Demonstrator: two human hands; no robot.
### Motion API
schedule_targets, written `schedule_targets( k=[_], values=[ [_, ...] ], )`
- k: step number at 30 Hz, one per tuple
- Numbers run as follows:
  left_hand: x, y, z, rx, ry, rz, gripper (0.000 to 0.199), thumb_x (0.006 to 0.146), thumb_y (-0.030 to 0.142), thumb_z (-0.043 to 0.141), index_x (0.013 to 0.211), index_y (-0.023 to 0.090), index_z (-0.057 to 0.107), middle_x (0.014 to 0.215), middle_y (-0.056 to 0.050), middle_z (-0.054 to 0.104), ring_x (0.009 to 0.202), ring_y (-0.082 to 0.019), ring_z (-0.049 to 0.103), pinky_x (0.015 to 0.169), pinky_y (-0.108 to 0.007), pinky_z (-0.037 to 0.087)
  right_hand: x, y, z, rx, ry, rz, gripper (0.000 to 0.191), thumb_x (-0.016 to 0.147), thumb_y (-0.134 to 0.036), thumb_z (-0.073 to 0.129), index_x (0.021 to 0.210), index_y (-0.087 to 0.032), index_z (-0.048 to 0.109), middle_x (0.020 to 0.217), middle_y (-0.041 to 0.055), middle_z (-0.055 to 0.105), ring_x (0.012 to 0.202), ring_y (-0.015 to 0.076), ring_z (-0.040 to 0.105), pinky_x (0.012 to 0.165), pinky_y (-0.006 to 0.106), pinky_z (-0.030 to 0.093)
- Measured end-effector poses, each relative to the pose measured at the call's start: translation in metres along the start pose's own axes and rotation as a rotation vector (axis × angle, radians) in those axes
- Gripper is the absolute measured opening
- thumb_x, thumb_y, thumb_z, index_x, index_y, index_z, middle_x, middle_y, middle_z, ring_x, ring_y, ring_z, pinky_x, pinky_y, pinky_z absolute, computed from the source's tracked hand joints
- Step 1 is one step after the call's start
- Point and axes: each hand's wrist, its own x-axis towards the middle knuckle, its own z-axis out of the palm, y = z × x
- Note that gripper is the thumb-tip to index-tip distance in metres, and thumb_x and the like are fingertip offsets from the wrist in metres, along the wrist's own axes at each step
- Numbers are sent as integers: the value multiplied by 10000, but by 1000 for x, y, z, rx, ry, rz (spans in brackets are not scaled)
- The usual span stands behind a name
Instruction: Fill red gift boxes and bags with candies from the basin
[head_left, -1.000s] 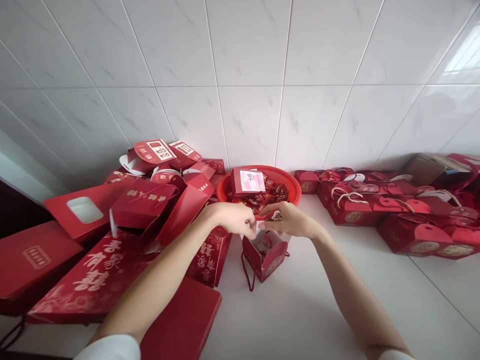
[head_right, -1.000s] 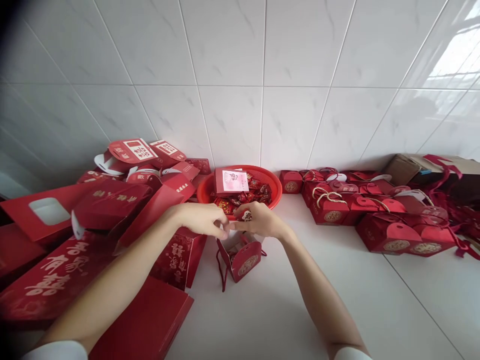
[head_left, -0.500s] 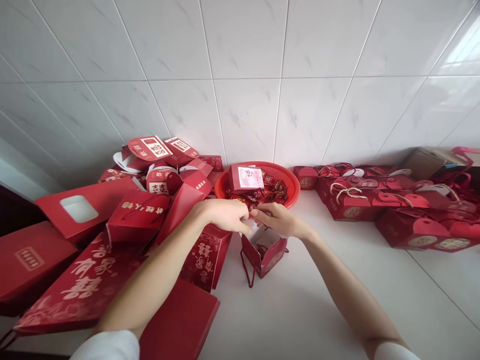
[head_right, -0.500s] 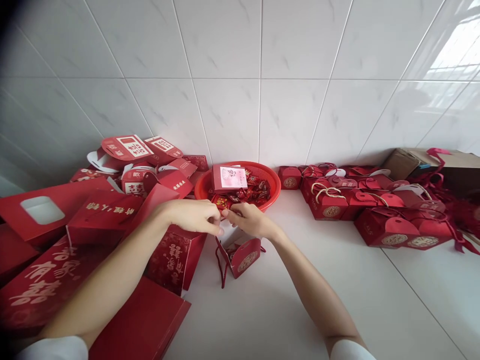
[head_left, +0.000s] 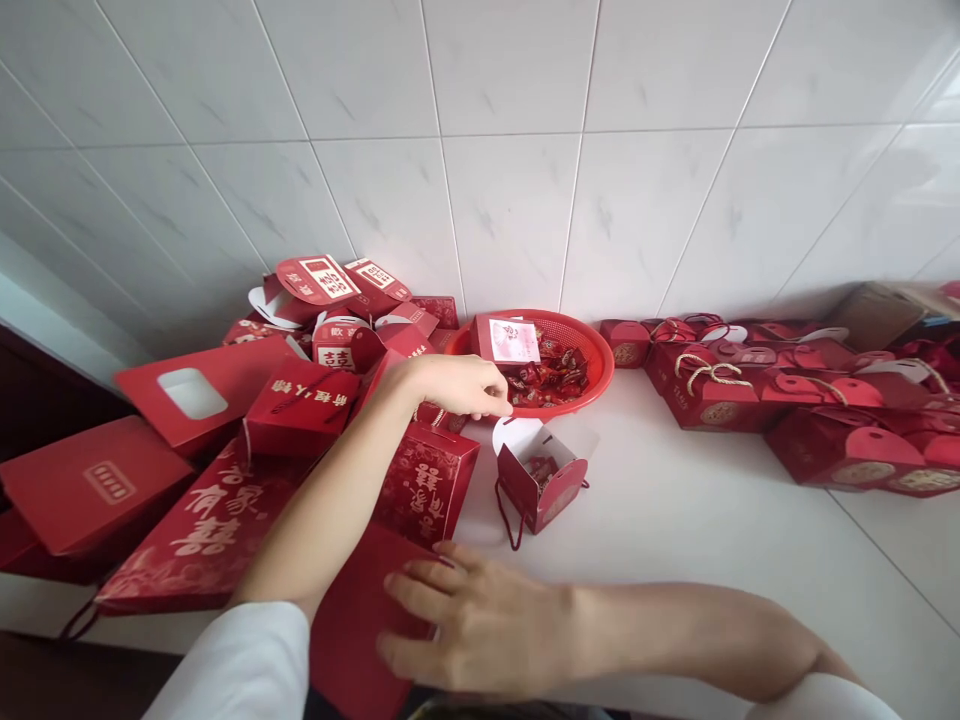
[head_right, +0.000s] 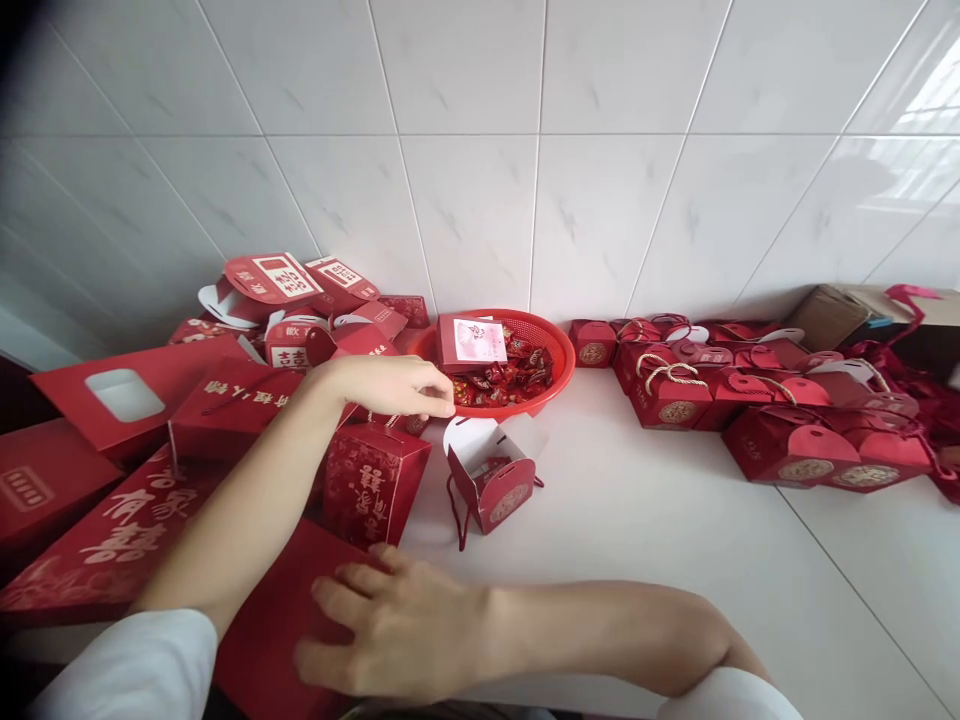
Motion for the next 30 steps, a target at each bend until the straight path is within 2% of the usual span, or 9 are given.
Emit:
schedule_targets(
  k=[4, 9, 13, 17, 21, 24, 26, 28, 30],
  values=[
    [6, -1, 7, 47, 6, 68, 297, 854, 411, 581, 1021, 227, 745, 1019, -45, 750, 753, -154, 647, 616, -220, 420, 0, -13, 41, -118, 66, 22, 286, 1011, -296, 482, 1264, -198, 573, 1336, 171, 615, 1170, 246, 610, 996, 417, 465],
    [10, 5, 18, 117, -29, 102, 354, 869, 421, 574, 1132, 258, 746, 1131, -54, 733, 908, -194, 668, 700, -236, 439, -1, -7, 53, -114, 149, 36, 196, 1018, -296, 472, 1067, -211, 642, 1173, 103, 700, 964, 186, 654, 800, 326, 505],
    [8, 10, 24, 141, -35, 143, 363, 877, 433, 584, 1159, 268, 740, 1201, -61, 715, 1031, -222, 655, 774, -251, 435, -13, 0, 47, -138, 229, 81, 210, 1016, -238, 456, 1040, -181, 656, 1141, 92, 719, 958, 191, 653, 752, 324, 502],
    [5, 10, 34, 131, 14, 151, 457, 874, 436, 602, 1295, 266, 658, 1292, -75, 670, 1097, -239, 633, 848, -272, 441, -29, 12, 42, -201, 240, 172, 229, 1012, -178, 455, 1131, -138, 647, 1176, 124, 716, 1069, 225, 643, 871, 362, 506],
    [-1, 13, 49, 95, 63, 145, 425, 852, 392, 613, 1258, 276, 656, 1310, -58, 658, 1104, -242, 637, 856, -276, 464, -34, 20, 48, -250, 223, 265, 267, 1008, -148, 447, 1205, -113, 623, 1210, 161, 702, 1150, 263, 623, 974, 426, 485],
    [-4, 15, 62, 82, 119, 127, 416, 845, 328, 611, 1254, 266, 652, 1329, -67, 642, 1180, -270, 606, 908, -316, 470, -31, 19, 46, -250, 256, 290, 269, 997, -144, 456, 1205, -97, 619, 1207, 182, 699, 1159, 272, 619, 981, 436, 493],
    [-3, 14, 70, 97, 183, 141, 406, 821, 226, 623, 1223, 258, 674, 1312, -67, 654, 1238, -281, 570, 985, -350, 441, -31, 17, 34, -173, 338, 220, 258, 980, -140, 460, 1177, -99, 621, 1182, 167, 708, 1125, 250, 630, 961, 401, 513],
    [0, 12, 77, 111, 252, 188, 359, 796, 108, 592, 1097, 247, 728, 1226, -52, 699, 1208, -266, 589, 1034, -371, 410, -37, 18, 15, -56, 448, 156, 253, 961, -150, 462, 1163, -119, 612, 1144, 141, 713, 1072, 226, 642, 919, 370, 537],
    [2, 9, 82, 92, 326, 237, 319, 771, 37, 554, 919, 233, 758, 1103, -35, 738, 1130, -248, 628, 1056, -392, 395, -49, 27, -6, 10, 555, 261, 245, 954, -166, 465, 1160, -156, 598, 1089, 127, 707, 1019, 223, 651, 859, 375, 554]
  ],
)
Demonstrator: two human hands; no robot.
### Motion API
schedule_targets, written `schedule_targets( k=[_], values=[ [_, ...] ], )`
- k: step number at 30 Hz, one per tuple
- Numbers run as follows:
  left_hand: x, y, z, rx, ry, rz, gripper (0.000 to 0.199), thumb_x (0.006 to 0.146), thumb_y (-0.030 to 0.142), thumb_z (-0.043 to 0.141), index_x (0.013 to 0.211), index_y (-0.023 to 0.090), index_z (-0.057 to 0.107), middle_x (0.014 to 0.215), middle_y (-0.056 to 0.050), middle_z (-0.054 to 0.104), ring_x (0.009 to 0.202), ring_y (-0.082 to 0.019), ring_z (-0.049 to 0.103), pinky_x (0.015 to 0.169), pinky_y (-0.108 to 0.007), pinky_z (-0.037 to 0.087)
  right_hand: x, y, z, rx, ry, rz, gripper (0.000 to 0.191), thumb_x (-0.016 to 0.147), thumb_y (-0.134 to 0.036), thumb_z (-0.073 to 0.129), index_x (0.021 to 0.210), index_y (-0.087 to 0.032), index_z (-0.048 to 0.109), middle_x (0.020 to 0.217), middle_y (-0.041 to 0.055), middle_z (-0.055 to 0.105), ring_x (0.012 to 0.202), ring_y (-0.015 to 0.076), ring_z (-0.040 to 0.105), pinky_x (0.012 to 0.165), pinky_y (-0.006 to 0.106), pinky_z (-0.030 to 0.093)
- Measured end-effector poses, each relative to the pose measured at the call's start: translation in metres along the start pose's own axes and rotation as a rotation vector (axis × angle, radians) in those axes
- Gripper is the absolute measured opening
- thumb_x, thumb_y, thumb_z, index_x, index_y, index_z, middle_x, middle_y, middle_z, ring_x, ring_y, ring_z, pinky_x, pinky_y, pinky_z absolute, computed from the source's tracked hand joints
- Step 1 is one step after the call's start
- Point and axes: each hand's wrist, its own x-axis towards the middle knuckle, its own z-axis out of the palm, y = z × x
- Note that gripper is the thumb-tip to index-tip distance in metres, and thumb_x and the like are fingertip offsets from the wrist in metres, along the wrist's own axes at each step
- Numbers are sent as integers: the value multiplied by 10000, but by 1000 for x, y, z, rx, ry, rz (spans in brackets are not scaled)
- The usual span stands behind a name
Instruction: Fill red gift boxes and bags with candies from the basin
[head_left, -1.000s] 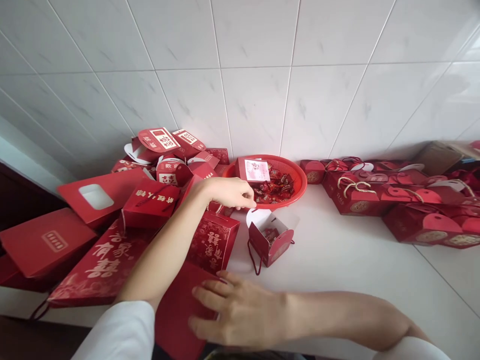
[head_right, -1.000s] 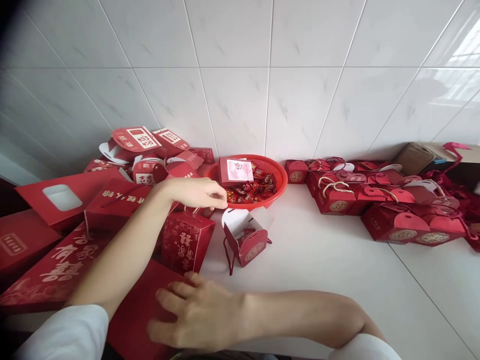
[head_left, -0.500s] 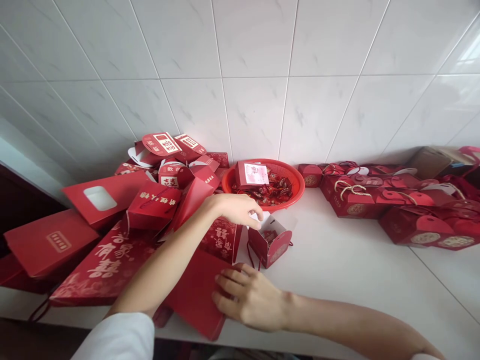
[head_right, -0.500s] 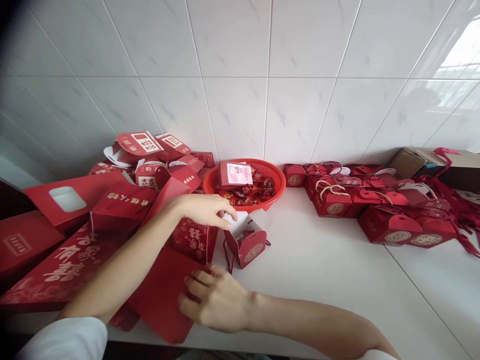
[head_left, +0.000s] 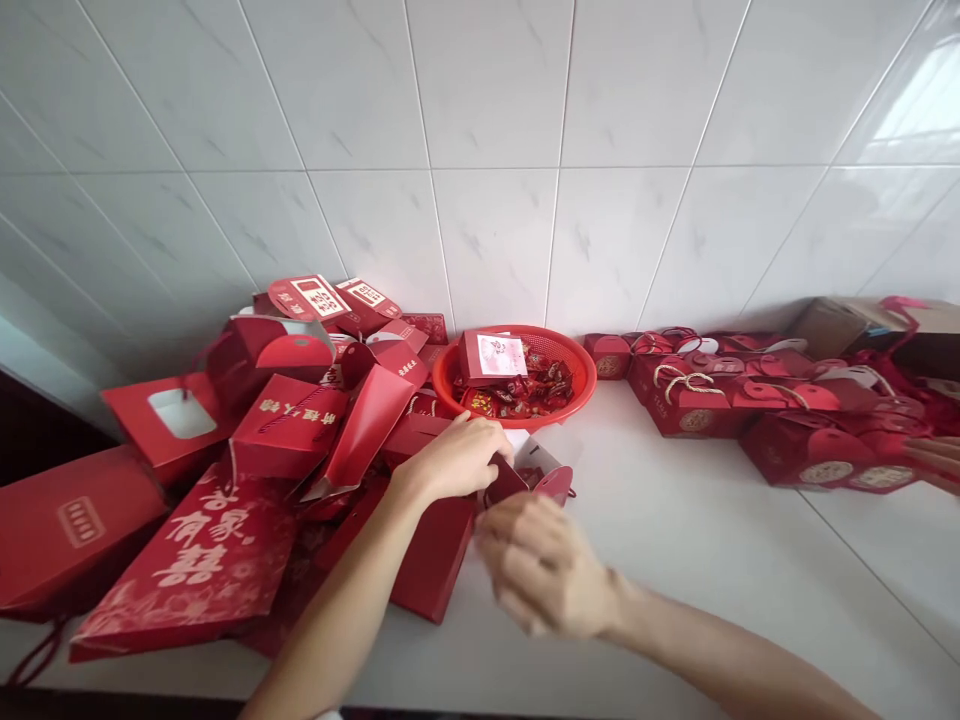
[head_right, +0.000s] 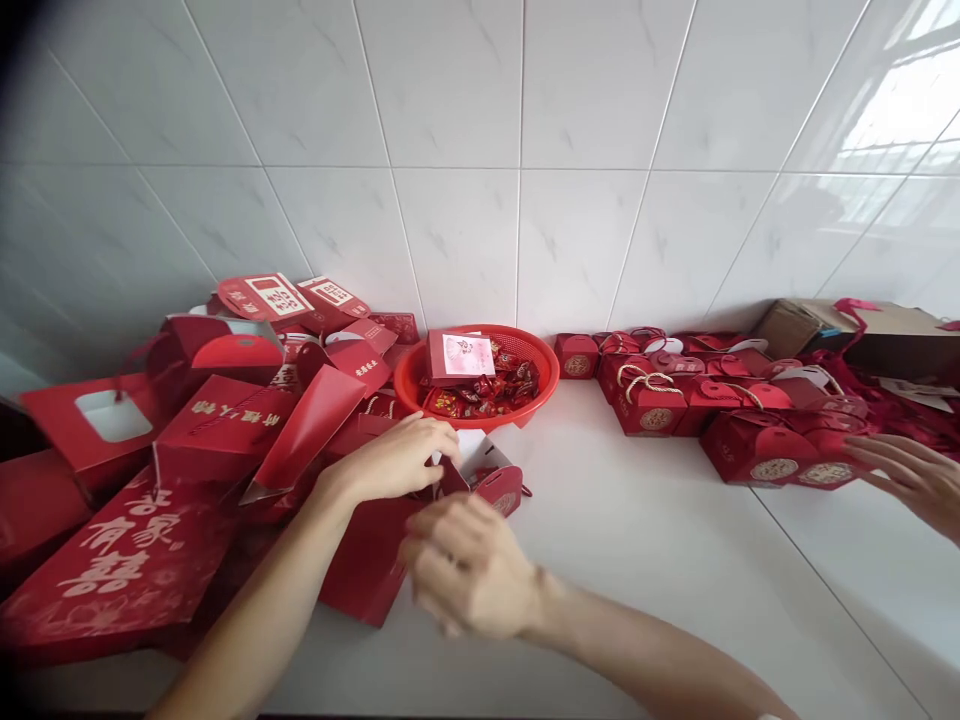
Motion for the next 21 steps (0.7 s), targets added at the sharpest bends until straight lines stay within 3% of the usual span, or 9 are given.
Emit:
schedule_targets(
  k=[4, 6, 8, 12, 15, 18, 21],
  values=[
    [-3, 4, 13, -104, 144, 88, 328, 770, 11, 538, 812, 235, 775, 1024, -12, 748, 1065, -217, 661, 1169, -480, 295, -7, 37, -37, -205, 193, 580, 143, 934, -268, 586, 1068, -219, 602, 1057, 118, 676, 987, 262, 646, 821, 435, 556],
    [-4, 9, 20, -164, 182, 150, 359, 779, 2, 541, 857, 246, 793, 1052, -9, 741, 1043, -196, 671, 1200, -492, 263, -17, 52, -46, -160, 163, 797, 288, 894, -398, 650, 1119, -229, 585, 1110, 120, 673, 1033, 287, 644, 847, 469, 561],
    [-5, 13, 28, -216, 216, 196, 377, 784, -9, 549, 879, 252, 804, 1084, -17, 736, 1058, -195, 666, 1168, -448, 350, -27, 59, -51, -11, 112, 923, 391, 876, -472, 652, 1177, -240, 559, 1162, 115, 671, 1078, 290, 647, 860, 468, 573],
    [-7, 17, 40, -237, 310, 204, 355, 777, -7, 568, 818, 247, 813, 1189, -41, 716, 1231, -255, 598, 1027, -357, 510, -46, 52, -63, 171, 121, 959, 439, 855, -376, 653, 1262, -264, 530, 1294, 108, 621, 1211, 286, 599, 900, 436, 575],
    [-9, 15, 43, -216, 320, 192, 359, 764, -14, 566, 765, 252, 807, 1214, -29, 715, 1218, -262, 619, 1090, -398, 477, -56, 37, -72, 169, 142, 910, 508, 832, -262, 654, 1320, -293, 519, 1373, 104, 564, 1175, 263, 610, 877, 399, 576],
    [-8, 14, 43, -180, 330, 225, 410, 737, -60, 527, 715, 250, 793, 1215, -20, 718, 1192, -245, 636, 1103, -409, 472, -63, 19, -75, 143, 167, 887, 450, 844, -233, 663, 1277, -306, 566, 1424, 101, 523, 1137, 245, 620, 864, 367, 569],
    [-4, 15, 44, -129, 411, 247, 429, 737, -77, 504, 723, 237, 795, 1306, -42, 675, 1272, -257, 583, 1103, -422, 475, -66, 3, -73, 124, 198, 881, 375, 861, -250, 678, 1225, -295, 603, 1446, 108, 505, 1244, 272, 565, 932, 376, 547]
  ],
)
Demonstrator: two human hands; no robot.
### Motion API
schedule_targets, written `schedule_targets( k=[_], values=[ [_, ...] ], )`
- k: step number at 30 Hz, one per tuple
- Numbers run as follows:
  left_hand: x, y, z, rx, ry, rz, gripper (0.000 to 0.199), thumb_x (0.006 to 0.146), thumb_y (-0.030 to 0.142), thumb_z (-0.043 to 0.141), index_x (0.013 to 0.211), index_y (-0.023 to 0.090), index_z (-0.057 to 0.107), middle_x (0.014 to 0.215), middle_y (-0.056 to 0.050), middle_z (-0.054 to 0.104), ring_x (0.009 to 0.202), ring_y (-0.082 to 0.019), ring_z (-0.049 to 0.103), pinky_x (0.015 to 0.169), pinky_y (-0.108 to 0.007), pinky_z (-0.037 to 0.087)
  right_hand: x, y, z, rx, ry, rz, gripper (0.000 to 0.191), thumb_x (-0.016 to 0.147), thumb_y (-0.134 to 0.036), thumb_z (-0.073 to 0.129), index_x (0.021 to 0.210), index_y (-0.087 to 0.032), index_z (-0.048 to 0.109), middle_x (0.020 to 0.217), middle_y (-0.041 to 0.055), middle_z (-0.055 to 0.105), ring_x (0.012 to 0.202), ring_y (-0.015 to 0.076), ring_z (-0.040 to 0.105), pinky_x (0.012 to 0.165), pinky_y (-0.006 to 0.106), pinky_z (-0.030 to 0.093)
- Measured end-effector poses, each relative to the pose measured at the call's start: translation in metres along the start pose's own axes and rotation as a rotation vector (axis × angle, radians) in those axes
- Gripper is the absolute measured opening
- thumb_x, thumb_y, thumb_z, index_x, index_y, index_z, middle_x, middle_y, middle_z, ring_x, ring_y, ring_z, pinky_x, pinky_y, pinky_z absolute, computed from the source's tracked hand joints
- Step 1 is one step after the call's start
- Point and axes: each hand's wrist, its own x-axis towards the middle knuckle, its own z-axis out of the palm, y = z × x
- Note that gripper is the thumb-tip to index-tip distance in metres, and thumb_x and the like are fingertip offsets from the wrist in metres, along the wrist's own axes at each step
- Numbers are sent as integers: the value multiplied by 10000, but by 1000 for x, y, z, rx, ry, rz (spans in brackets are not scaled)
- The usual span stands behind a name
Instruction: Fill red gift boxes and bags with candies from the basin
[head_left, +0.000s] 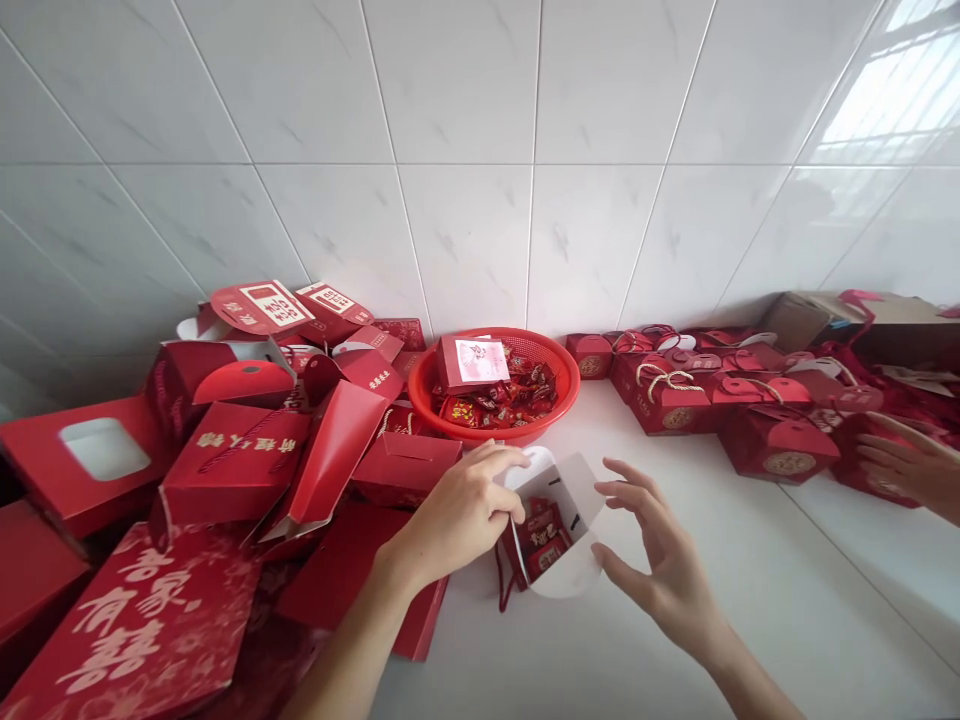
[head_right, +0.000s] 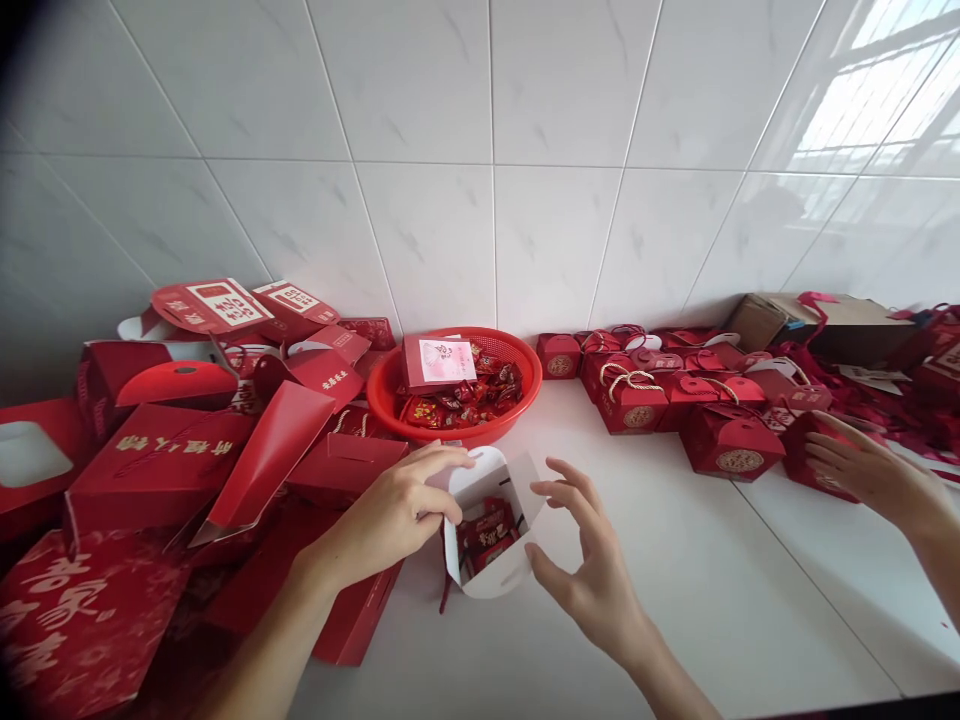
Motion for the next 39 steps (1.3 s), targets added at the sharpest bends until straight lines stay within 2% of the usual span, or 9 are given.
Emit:
schedule_targets(
  k=[5, 10, 16, 19, 22, 25, 28, 34, 39],
  values=[
    [7, 5, 4, 51, 35, -46, 433, 792, -54, 474, 867, 212, 806, 1481, -85, 546, 1349, -287, 531, 1081, -445, 497, -8, -8, 8, 50, -72, -30, 341, 899, -247, 640, 1237, -266, 603, 1477, 134, 475, 1365, 295, 486, 1004, 396, 524],
    [15, 16, 7, 6, -104, -135, 436, 867, -8, 434, 1068, 206, 757, 1319, -93, 665, 1200, -252, 647, 975, -378, 559, -3, -6, 14, 23, -161, -69, 240, 944, -260, 600, 1183, -261, 622, 1337, 114, 595, 1215, 237, 605, 964, 336, 535],
    [19, 20, 20, -87, -131, -209, 529, 910, 117, 539, 1418, 256, 493, 1407, -88, 576, 1287, -263, 573, 1028, -405, 513, 7, 4, 16, 124, -165, -133, 343, 921, -491, 626, 1143, -230, 640, 1220, 133, 655, 1233, 285, 593, 954, 373, 545],
    [19, 17, 26, -153, -92, -260, 750, 860, 105, 610, 1531, 261, 313, 1454, -110, 533, 1327, -281, 536, 1040, -412, 494, 10, 7, 17, 89, -144, -128, 278, 905, -415, 672, 1121, -242, 649, 1228, 127, 659, 1217, 280, 614, 965, 387, 548],
    [18, 14, 26, -194, -84, -260, 692, 856, 120, 626, 1494, 262, 396, 1343, -93, 604, 1225, -270, 598, 1008, -390, 495, 10, 10, 19, 28, -63, -90, 211, 913, -306, 664, 1118, -257, 648, 1243, 120, 651, 1173, 263, 642, 959, 401, 557],
    [18, 13, 20, -232, -112, -261, 275, 981, 258, 495, 1184, 235, 680, 1071, -53, 671, 951, -210, 671, 864, -333, 519, 11, 14, 19, -49, -10, -58, 230, 901, -296, 664, 1129, -264, 647, 1265, 116, 638, 1180, 271, 639, 958, 420, 562],
    [15, 15, 17, -282, -139, -266, 386, 1028, 402, 412, 955, 212, 740, 967, -39, 658, 814, -172, 652, 765, -298, 500, 13, 18, 18, -105, -2, -2, 257, 897, -321, 662, 1148, -270, 639, 1313, 114, 617, 1229, 282, 616, 964, 426, 562],
    [7, 20, 23, -316, -214, -360, 255, 905, 352, 622, 1123, 238, 687, 1137, -38, 638, 898, -201, 659, 823, -315, 500, 15, 23, 16, -72, -55, 151, 396, 928, -485, 588, 1251, -256, 574, 1356, 130, 608, 1248, 290, 601, 1006, 469, 531],
    [2, 22, 27, -307, -248, -412, 304, 951, 408, 534, 1192, 262, 648, 1129, -52, 619, 918, -216, 660, 854, -353, 501, 19, 28, 7, 34, -239, 461, 530, 951, -643, 422, 1288, -247, 523, 1040, 89, 718, 785, 213, 695, 645, 357, 572]
  ],
)
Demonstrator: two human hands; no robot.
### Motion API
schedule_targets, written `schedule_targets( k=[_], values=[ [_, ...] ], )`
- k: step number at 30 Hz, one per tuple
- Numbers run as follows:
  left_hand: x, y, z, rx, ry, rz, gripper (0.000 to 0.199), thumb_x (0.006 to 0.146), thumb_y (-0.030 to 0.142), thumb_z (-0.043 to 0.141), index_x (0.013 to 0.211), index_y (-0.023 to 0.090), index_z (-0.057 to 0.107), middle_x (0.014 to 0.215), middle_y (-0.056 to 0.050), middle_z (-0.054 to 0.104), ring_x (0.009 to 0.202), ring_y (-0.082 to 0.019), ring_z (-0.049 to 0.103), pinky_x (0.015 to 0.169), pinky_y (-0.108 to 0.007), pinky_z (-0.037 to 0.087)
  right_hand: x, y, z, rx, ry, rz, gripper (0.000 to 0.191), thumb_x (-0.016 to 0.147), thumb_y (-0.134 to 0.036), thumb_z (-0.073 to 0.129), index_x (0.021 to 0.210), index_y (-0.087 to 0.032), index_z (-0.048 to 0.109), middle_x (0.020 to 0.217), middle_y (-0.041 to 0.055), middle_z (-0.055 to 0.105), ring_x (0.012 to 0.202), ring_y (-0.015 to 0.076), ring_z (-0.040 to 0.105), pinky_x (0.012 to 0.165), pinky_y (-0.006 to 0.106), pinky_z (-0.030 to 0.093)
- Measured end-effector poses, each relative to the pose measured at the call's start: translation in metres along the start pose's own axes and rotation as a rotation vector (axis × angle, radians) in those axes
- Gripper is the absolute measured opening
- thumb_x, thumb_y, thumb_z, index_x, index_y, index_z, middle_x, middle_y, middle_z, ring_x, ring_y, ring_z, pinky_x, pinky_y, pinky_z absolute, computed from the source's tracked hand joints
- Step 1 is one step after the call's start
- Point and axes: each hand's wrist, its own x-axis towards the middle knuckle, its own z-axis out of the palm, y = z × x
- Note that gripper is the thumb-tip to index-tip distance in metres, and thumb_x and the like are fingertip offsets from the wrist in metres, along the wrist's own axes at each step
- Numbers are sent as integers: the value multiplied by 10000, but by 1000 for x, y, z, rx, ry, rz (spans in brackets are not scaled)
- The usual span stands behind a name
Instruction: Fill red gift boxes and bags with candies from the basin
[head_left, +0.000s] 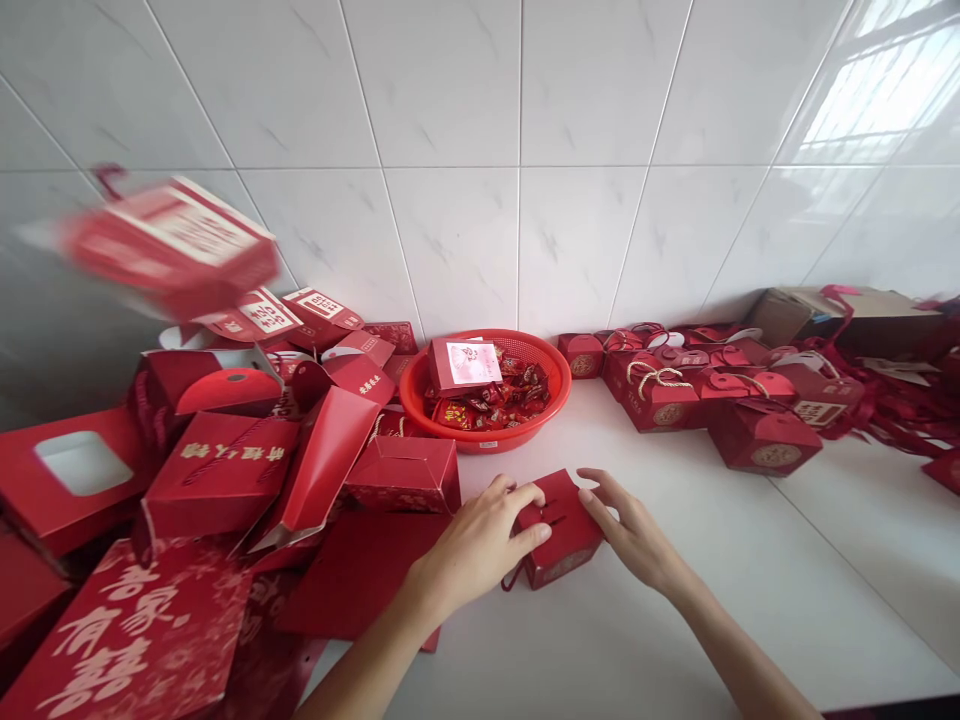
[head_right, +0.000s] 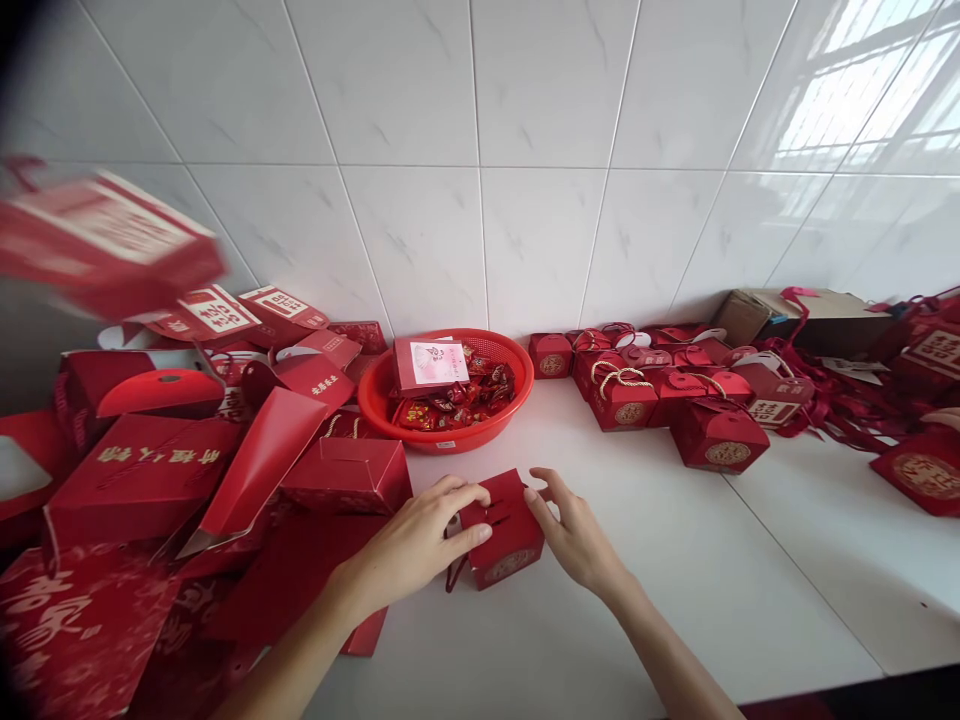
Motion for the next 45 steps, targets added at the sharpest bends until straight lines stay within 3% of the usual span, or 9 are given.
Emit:
schedule_targets(
  k=[5, 8, 13, 20, 24, 28, 36, 41, 45],
  values=[
    [2, 1, 2, -72, 19, -31, 292, 915, 402, 576, 1145, 248, 671, 1179, -78, 580, 961, -227, 657, 828, -348, 531, 5, -20, -16, 205, 4, 47, 494, 800, -624, 668, 1070, -217, 597, 603, -40, 542, 602, 168, 581, 515, 266, 438],
    [6, 5, 4, -105, 59, -8, 182, 887, 309, 608, 1014, 229, 711, 1150, -90, 604, 1045, -258, 635, 839, -358, 547, 10, -38, -18, 271, 125, -86, 368, 775, -521, 719, 958, -214, 634, 668, -5, 598, 650, 170, 595, 608, 297, 489],
    [10, 6, 7, -103, 89, 2, 119, 854, 272, 655, 916, 208, 734, 1159, -102, 614, 1054, -270, 641, 877, -385, 551, 17, -54, -4, 5, 274, -328, 155, 857, -350, 586, 810, -226, 665, 794, 52, 702, 761, 206, 639, 766, 373, 536],
    [11, 4, 5, -112, 103, -31, 227, 808, 288, 722, 1007, 186, 761, 1215, -106, 622, 1006, -254, 670, 915, -395, 546, 24, -60, -18, -166, 291, -291, 107, 856, -304, 510, 808, -240, 581, 796, 38, 698, 749, 207, 668, 743, 368, 539],
    [13, 5, 5, -107, 114, -7, 208, 796, 280, 730, 975, 184, 773, 1200, -111, 637, 1036, -267, 670, 916, -396, 547, 25, -65, -32, -242, 223, -240, 81, 886, -316, 441, 850, -255, 480, 830, 34, 717, 731, 207, 682, 662, 335, 514],
    [15, 4, 5, -97, 114, 6, 196, 784, 279, 730, 953, 193, 777, 1190, -108, 651, 1042, -272, 669, 904, -395, 548, 26, -65, -34, -243, 122, -176, 101, 918, -337, 388, 862, -258, 417, 669, -19, 669, 584, 182, 646, 610, 315, 473],
    [15, 6, 3, -84, 105, -23, 181, 778, 296, 732, 924, 198, 777, 1200, -101, 648, 1019, -271, 674, 883, -379, 544, 26, -72, -42, 221, -133, -35, 355, 777, -481, 687, 961, -212, 547, 620, -17, 650, 644, 177, 639, 670, 328, 493],
    [15, 7, 2, -83, 90, -24, 168, 776, 282, 725, 910, 196, 779, 1175, -99, 640, 1001, -259, 675, 878, -363, 538, 26, -71, -37, 363, -105, 26, 375, 699, -481, 775, 867, -202, 588, 668, -26, 627, 682, 169, 666, 761, 372, 544],
    [16, 8, 3, -73, 99, -5, 148, 768, 263, 723, 888, 198, 779, 1147, -92, 649, 1016, -264, 669, 881, -359, 535, 27, -69, -31, 485, -116, 49, 370, 657, -446, 825, 806, -191, 603, 643, -46, 564, 572, 112, 558, 612, 317, 542]
  ],
)
